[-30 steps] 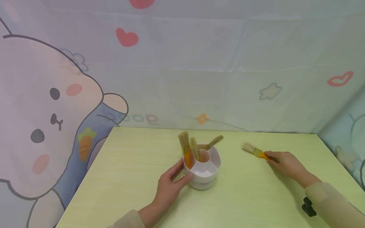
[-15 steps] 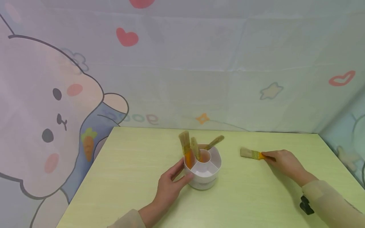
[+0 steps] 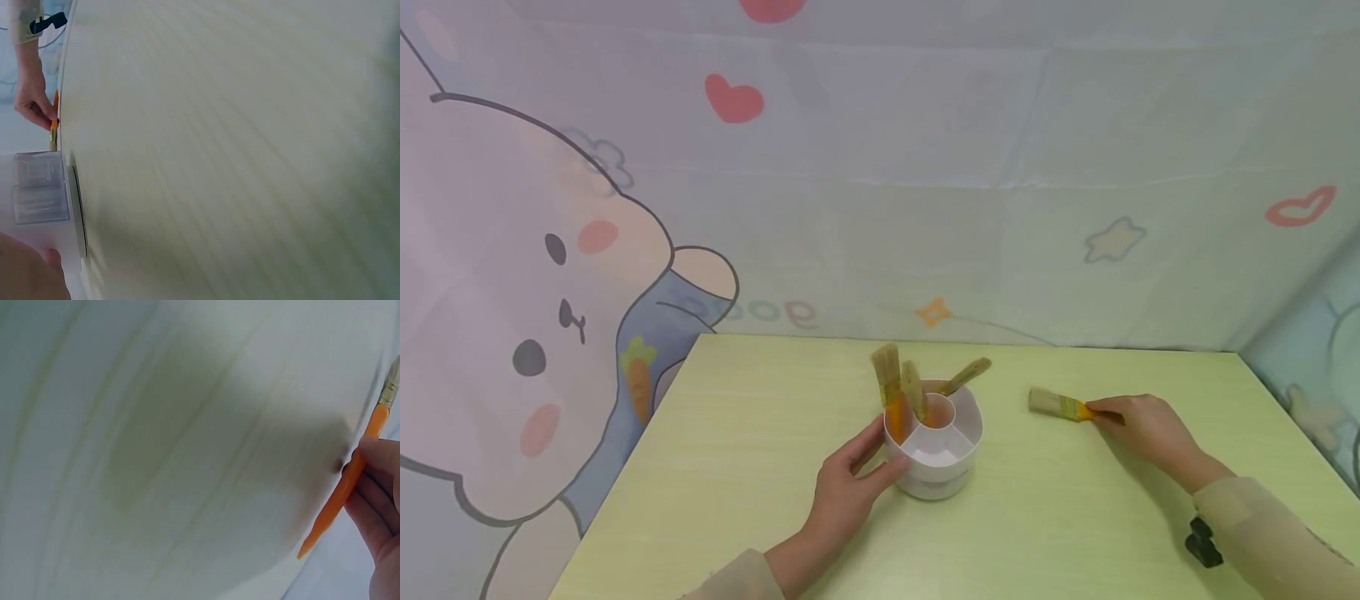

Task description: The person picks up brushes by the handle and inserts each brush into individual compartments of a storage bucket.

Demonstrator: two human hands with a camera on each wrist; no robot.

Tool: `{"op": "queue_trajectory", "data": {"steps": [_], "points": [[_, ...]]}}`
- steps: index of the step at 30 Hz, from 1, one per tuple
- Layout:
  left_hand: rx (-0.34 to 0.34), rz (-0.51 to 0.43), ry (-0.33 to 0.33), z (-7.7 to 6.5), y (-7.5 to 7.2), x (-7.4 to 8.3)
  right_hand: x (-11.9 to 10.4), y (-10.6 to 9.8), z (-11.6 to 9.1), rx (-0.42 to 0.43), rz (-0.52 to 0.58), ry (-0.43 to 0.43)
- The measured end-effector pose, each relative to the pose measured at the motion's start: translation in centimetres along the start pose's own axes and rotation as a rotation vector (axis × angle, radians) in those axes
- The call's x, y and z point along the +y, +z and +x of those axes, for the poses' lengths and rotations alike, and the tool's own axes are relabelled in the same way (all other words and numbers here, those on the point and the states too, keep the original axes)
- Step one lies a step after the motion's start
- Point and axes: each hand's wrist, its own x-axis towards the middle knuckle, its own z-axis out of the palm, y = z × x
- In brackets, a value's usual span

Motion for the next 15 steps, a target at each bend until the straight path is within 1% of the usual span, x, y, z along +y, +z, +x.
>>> {"op": "queue_trajectory", "data": {"steps": [3,6,13,15], "points": [[-0.001,-0.002,0.004,0.1,0.0,0.0,-0.3,-0.1,0.1,0.023,0.068,0.028],[-0.002,-0.004,0.004,0.1,0.0,0.0,-1.2,-0.5,0.4,0.042,0.152,0.058],[0.0,0.0,0.006,0.1,-0.1,-0.1,-4.9,-1.9,1.1,0.121,0.359,0.054],[-0.001,0.004,0.007,0.2,-0.1,-0.2,-6.0,-2.2,1.2,0.128,0.407,0.055]]}}
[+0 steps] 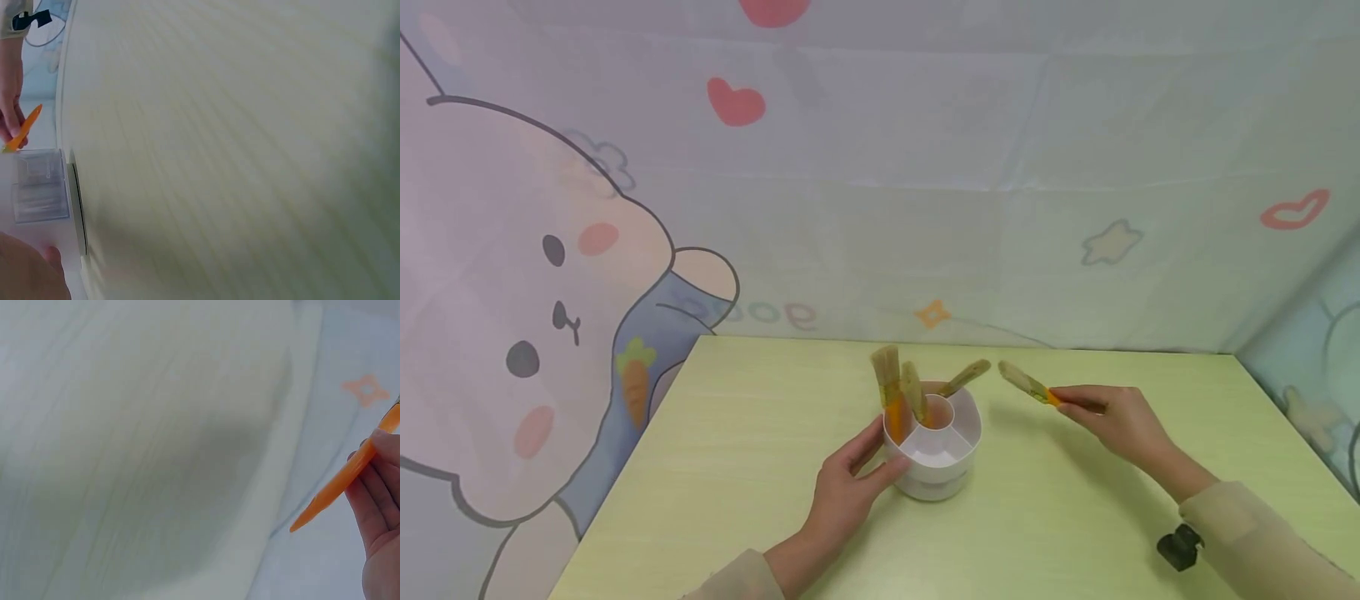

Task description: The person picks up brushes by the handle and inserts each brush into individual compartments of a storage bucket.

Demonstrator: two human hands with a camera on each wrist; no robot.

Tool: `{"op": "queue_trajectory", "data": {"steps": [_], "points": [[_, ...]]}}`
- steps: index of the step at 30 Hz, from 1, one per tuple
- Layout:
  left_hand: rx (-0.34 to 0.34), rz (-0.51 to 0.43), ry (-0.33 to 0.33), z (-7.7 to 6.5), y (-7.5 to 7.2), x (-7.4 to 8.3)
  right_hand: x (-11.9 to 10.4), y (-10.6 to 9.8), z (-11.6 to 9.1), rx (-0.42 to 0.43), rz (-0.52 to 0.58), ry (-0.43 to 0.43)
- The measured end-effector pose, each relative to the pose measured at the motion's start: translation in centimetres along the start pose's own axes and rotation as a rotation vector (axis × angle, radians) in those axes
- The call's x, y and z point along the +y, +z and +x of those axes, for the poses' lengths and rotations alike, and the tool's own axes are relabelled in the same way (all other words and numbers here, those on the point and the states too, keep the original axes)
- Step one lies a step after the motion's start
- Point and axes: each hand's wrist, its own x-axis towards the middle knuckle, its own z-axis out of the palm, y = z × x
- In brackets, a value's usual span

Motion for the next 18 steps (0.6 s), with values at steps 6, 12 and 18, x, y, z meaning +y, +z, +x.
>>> {"op": "queue_trajectory", "data": {"steps": [6,12,18], "points": [[-0.009,0.028,-0.017,0.1,0.0,-0.1,-2.4,0.0,-0.4,-0.004,0.079,-0.001],[-0.002,0.035,-0.012,0.1,-0.1,0.0,-4.1,-0.3,-0.9,-0.019,0.167,-0.006],[-0.003,0.031,-0.011,0.0,0.0,0.1,-6.0,0.1,-0.9,-0.031,0.23,-0.055]]}}
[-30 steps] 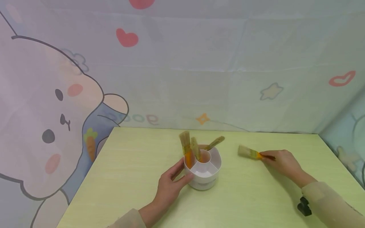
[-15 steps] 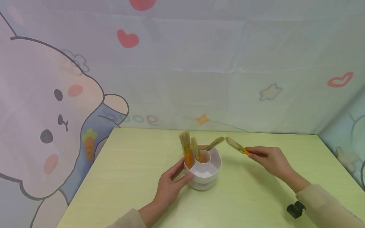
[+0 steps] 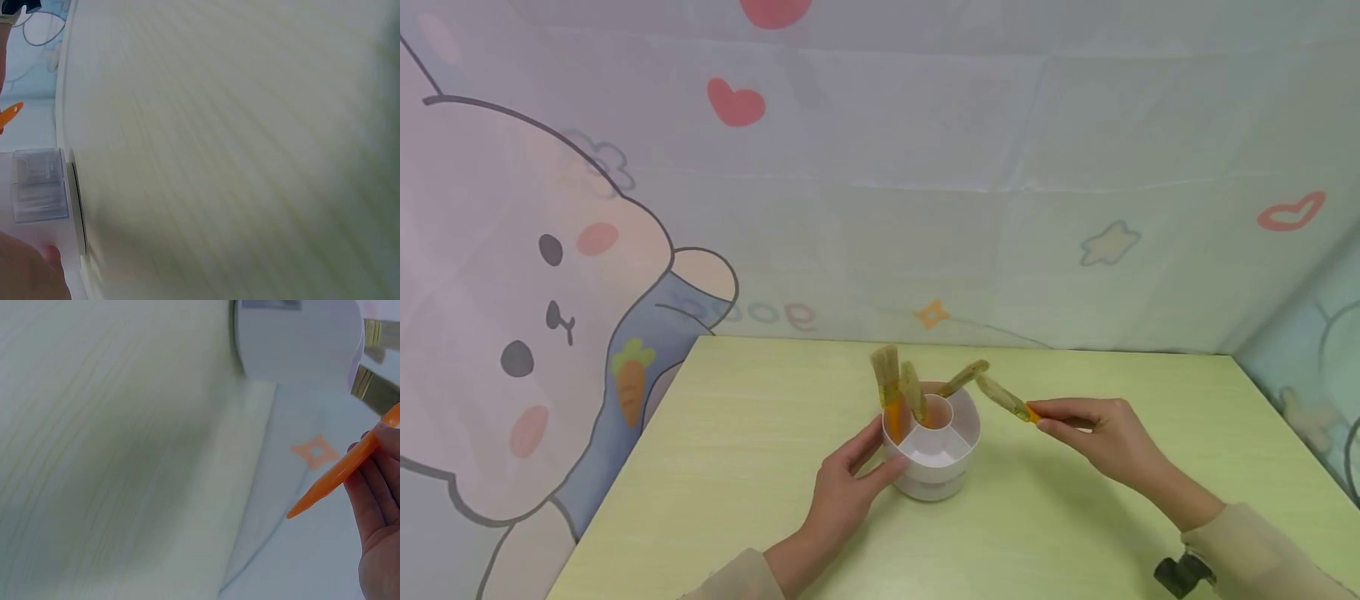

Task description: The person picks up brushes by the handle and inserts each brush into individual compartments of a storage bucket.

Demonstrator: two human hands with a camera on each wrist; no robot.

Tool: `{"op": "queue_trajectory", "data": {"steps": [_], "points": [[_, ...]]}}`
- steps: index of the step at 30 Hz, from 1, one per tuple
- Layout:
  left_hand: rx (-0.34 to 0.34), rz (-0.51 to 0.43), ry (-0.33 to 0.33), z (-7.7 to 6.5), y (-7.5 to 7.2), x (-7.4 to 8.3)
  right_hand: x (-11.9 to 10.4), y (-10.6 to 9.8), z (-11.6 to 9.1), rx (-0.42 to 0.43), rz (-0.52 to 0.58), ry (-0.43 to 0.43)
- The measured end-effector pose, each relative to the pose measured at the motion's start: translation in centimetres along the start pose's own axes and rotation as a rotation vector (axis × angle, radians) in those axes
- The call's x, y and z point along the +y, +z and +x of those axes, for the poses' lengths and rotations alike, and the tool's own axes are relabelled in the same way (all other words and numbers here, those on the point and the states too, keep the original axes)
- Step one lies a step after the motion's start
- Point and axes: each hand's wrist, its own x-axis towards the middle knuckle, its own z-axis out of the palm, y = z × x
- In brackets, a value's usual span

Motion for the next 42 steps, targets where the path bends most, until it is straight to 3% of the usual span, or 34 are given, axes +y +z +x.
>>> {"op": "queue_trajectory", "data": {"steps": [9,21,42], "points": [[0.002,-0.003,0.006,0.0,0.0,0.0,-2.3,1.6,1.2,-0.035,0.077,-0.056],[-0.001,-0.003,0.018,0.1,0.0,-0.2,-5.2,3.7,3.9,-0.032,0.24,-0.052],[-0.002,0.01,0.012,0.2,0.0,-0.2,-5.8,6.0,5.7,-0.001,0.422,0.026]]}}
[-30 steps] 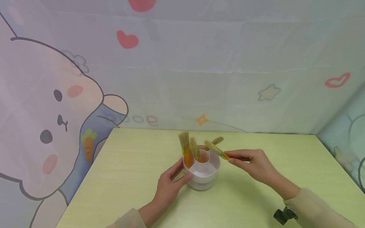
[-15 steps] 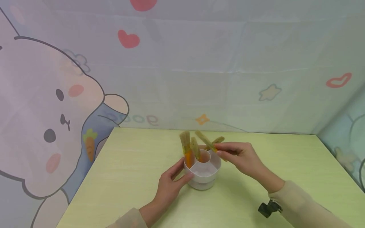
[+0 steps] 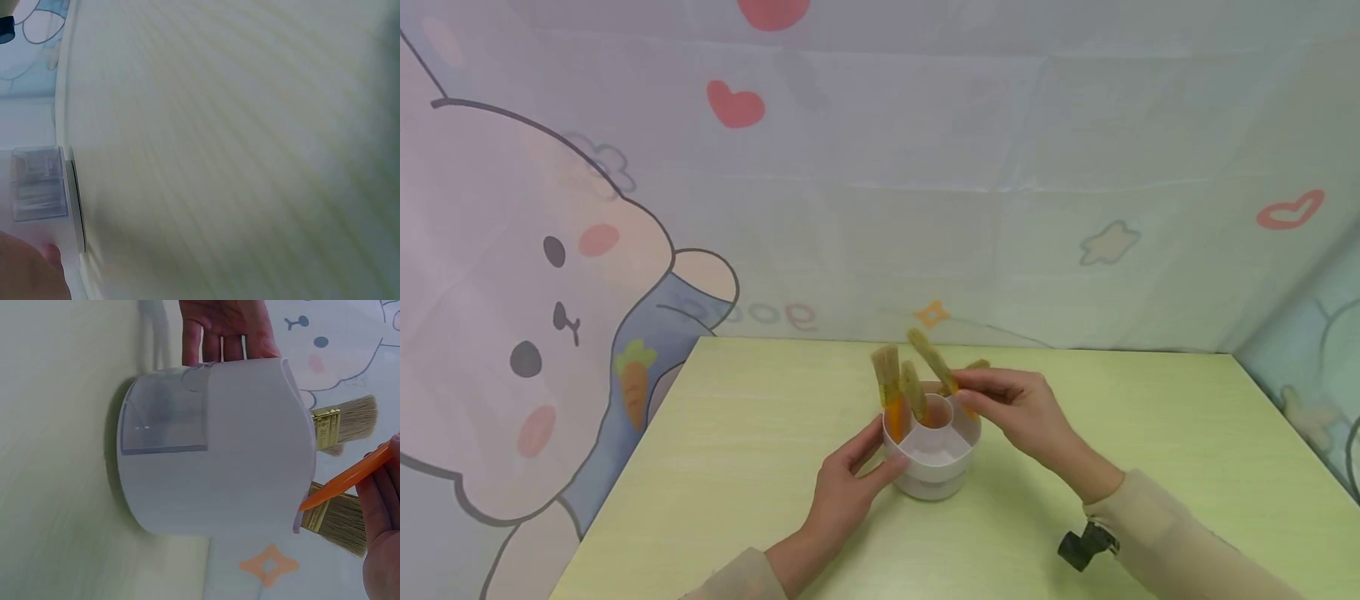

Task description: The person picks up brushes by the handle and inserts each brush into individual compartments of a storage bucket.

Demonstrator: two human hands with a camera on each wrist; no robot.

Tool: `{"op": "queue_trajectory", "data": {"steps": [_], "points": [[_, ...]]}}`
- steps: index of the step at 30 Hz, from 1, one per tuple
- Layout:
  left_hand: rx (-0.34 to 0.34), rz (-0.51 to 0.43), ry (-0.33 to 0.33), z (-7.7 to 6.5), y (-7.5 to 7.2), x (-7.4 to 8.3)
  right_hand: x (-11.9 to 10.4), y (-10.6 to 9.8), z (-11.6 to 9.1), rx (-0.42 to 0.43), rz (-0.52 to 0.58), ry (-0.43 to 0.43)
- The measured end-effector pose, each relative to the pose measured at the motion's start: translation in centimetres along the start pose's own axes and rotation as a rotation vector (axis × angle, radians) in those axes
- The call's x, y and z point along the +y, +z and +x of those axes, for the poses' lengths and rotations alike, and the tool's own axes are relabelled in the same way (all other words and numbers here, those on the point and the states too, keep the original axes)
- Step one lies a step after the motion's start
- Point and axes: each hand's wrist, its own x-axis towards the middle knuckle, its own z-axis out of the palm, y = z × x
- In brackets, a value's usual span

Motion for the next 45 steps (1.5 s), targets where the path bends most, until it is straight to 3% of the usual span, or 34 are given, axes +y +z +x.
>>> {"op": "queue_trajectory", "data": {"steps": [8,16,26,45], "points": [[-0.006,-0.013,-0.016,0.1,0.0,-0.2,1.3,0.1,-0.7,0.005,-0.066,-0.036],[-0.011,-0.017,-0.02,0.0,-0.1,-0.1,2.5,0.5,-1.1,0.04,-0.257,-0.183],[-0.006,-0.01,0.006,0.0,-0.1,0.0,3.7,0.4,-1.3,0.071,-0.36,-0.342],[-0.005,0.034,-0.001,0.3,-0.3,-0.2,3.5,-0.9,-1.8,-0.051,-0.575,-0.416]]}}
